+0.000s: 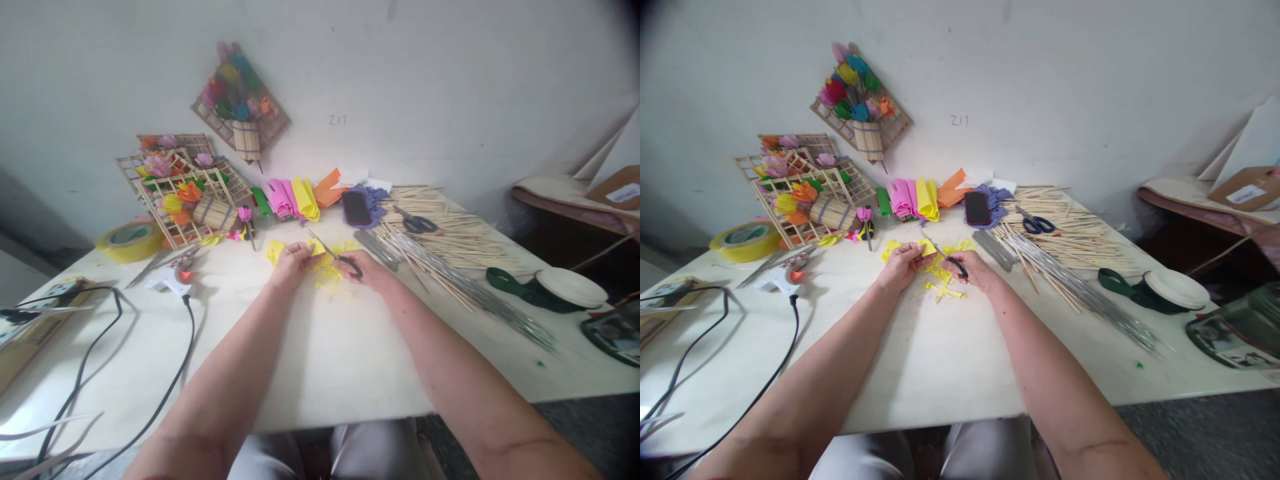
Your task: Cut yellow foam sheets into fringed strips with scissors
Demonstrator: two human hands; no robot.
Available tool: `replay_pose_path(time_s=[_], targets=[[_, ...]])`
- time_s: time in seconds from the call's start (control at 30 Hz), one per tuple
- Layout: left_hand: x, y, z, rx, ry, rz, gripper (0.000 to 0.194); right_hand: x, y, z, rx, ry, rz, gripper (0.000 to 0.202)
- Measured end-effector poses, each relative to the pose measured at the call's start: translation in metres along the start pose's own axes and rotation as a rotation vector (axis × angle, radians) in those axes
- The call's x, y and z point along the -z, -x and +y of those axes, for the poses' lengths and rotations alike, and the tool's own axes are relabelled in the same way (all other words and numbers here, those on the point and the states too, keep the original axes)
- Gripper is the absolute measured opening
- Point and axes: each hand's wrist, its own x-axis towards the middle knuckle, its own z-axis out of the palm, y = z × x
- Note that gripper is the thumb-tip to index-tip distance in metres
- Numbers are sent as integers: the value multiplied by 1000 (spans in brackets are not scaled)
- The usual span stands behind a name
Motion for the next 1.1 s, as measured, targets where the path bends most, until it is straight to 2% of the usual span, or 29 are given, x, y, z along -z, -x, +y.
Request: replay_pose_path(time_s=[0.6, 0.87, 1.1], targets=[[0, 0, 0, -20, -5, 1, 20, 0, -5, 6, -19, -14, 9, 29], [-3, 0, 1, 3, -42, 17, 23, -2, -4, 5, -38, -22, 35, 24], [-2, -1, -2, -41, -86, 10, 22, -1, -8, 9, -61, -34, 28, 24]])
